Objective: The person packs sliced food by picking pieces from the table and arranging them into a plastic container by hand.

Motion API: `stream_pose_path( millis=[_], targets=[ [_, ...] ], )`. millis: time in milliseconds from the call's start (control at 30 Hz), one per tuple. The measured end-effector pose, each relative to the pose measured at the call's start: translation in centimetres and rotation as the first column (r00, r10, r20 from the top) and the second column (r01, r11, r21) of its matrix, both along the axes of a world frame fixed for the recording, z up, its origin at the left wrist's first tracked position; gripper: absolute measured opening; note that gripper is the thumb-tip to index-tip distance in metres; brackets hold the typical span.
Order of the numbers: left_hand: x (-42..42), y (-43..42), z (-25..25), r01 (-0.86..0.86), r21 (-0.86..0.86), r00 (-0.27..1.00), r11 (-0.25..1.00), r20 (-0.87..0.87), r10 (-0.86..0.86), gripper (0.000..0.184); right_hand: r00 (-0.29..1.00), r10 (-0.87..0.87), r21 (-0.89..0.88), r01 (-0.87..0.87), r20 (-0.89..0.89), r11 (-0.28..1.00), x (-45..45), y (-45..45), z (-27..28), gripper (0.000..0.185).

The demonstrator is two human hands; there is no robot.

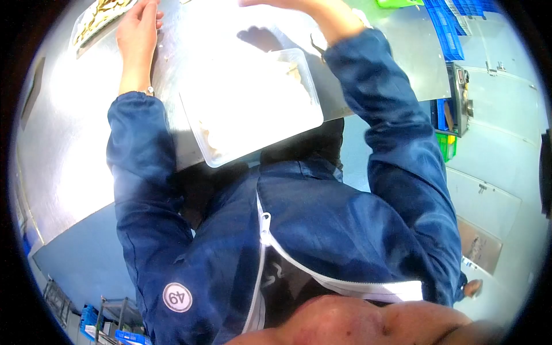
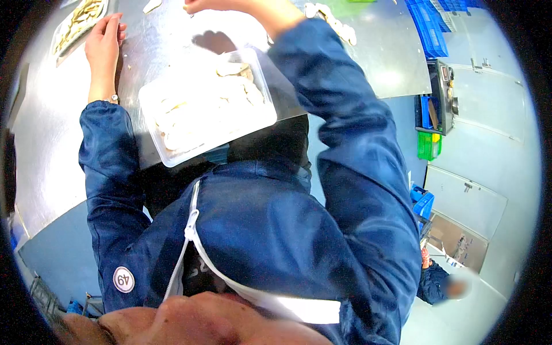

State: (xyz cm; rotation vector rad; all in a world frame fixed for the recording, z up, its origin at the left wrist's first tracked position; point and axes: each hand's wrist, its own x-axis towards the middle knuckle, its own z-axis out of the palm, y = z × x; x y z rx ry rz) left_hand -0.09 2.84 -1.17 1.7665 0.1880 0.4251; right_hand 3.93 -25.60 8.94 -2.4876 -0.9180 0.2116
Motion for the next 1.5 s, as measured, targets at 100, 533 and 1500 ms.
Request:
stream_pose_path(
  millis=[100,533,1500],
  targets=[
    [0.4,0.2,-0.8,0.019,-0.006,1.0,1.0,0.014,-0.019,0.027,0.995,0.071,0.02,-0.07,-0.065,0.997,-7.6,-4.4,3.0,0.015],
    [-1.0,-0.9,0.7,0.005,0.071,0.998,0.997,0.056,-0.009,0.029,0.953,0.152,-0.052,-0.143,0.263,0.988,-21.2,-8.1,1.2,0.018],
    [-1.6,-1.6,2.3,-0.083,0.141,0.997,0.987,0.022,0.08,0.025,0.964,0.249,-0.234,-0.222,0.096,0.947,7.0,11.0,-3.2,0.033]
  ],
)
